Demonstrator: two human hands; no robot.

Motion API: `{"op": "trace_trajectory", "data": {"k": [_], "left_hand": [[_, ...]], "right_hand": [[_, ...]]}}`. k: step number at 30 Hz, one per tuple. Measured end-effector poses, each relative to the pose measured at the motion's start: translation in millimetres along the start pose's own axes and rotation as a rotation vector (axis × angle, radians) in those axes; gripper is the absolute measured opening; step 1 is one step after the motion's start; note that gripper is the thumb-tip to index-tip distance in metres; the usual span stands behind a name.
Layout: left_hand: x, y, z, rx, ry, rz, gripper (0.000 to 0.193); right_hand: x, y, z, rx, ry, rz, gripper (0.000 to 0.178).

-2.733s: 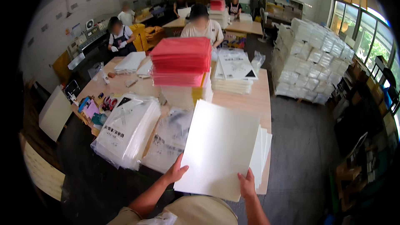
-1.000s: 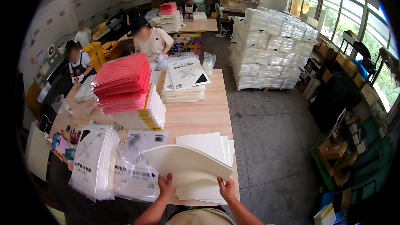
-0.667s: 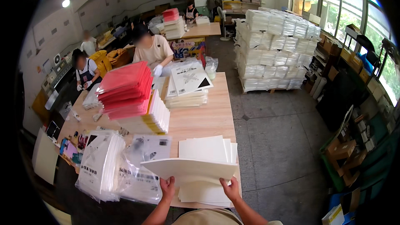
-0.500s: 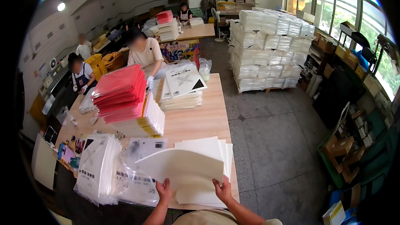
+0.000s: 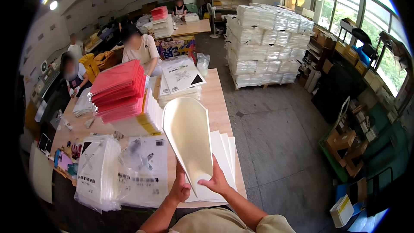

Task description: The person repeatedly picks up stacks of white paper and inserts them into clear plastic packaging bags. They fold the top of the bags to seal them and place the packaged items onto a growing stack on the table.

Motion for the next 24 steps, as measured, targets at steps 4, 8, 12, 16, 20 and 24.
{"op": "trace_trajectory", "data": {"k": [4,8,12,16,20,24], "left_hand": [[16,23,9,-0.006,0.025,-0.072,0.103],[53,56,23,-0.024,0.044,-0.095,0.101],[100,105,3,0.019,0.149,0.002,0.099],[129,131,-26,0.130,0.751,0.185,0.110],[139,171,-49,0.227,0.832,0.249,0.105],[152,186,-47,0.262,0.803,0.334,0.101]], "right_hand": [[-29,-5,-42,0.018,0.237,-0.163,0.135],[-66,21,-66,-0.029,0.171,-0.108,0.112],[-89,50,-66,0.089,-0.010,-0.046,0.098],[-131,65,-77,-0.108,-0.164,-0.258,0.090],[-171,71,-75,-0.279,-0.103,-0.452,0.095],[-198,87,-84,-0.303,-0.202,-0.418,0.097]]}}
Point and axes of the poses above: each hand's wrist, its own y-axis away from the middle knuckle, its own x-axis out of the back of the hand, z = x × y, the point moved 6 cm from there along -y, towards the middle knuckle, and after that the axes turned 2 degrees about x, right-handed, at the moved point
